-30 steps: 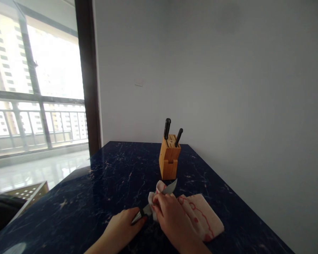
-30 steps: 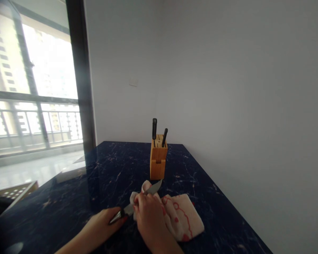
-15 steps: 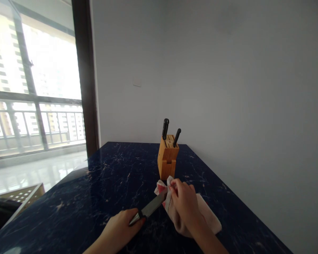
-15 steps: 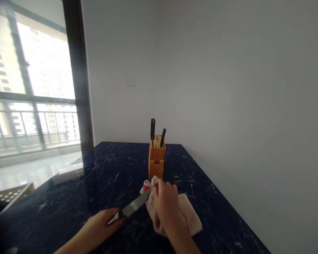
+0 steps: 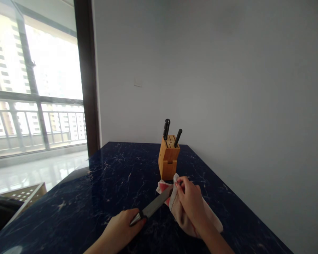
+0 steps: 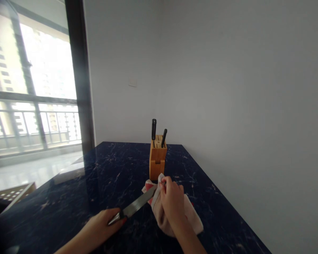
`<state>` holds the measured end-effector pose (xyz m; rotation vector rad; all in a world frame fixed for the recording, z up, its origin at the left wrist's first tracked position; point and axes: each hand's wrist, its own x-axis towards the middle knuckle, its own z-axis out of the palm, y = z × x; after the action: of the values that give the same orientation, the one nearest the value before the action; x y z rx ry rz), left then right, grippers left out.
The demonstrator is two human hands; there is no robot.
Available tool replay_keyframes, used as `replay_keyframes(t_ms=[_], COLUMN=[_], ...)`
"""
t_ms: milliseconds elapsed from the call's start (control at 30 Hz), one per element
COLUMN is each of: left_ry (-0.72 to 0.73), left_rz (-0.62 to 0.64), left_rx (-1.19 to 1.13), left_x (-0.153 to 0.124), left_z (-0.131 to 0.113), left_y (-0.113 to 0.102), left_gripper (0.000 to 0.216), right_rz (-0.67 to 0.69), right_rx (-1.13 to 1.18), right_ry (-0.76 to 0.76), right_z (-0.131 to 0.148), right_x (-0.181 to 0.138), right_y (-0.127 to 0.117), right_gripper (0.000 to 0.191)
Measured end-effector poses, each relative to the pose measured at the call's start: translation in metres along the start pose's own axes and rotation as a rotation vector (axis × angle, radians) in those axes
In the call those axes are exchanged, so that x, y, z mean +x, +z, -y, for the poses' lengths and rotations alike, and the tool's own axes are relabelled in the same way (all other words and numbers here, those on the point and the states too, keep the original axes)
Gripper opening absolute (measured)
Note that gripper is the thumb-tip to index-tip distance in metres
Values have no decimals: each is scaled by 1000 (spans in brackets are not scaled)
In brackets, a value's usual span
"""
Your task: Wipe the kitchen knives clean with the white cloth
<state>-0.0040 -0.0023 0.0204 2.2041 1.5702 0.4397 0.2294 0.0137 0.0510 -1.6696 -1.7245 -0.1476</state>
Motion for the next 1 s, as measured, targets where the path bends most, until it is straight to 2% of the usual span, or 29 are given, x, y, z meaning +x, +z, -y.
replay_keyframes(t_ms=[133, 700, 1000], left_ry=[-5, -53, -21], left_rz=[4, 6, -14], left_rx=[7, -22, -18], left_x=[0, 2, 0], left_z=[-1, 0, -2], left_y=[-2, 0, 1], left_gripper=[23, 27, 25], right_rz=[-26, 0, 15], right_rx=[-17, -88, -29], right_ry=[20, -3, -57], right_z=[-8, 0, 6], right_x=[5, -1, -6], right_y=[-3, -3, -1], right_gripper=[14, 16, 15])
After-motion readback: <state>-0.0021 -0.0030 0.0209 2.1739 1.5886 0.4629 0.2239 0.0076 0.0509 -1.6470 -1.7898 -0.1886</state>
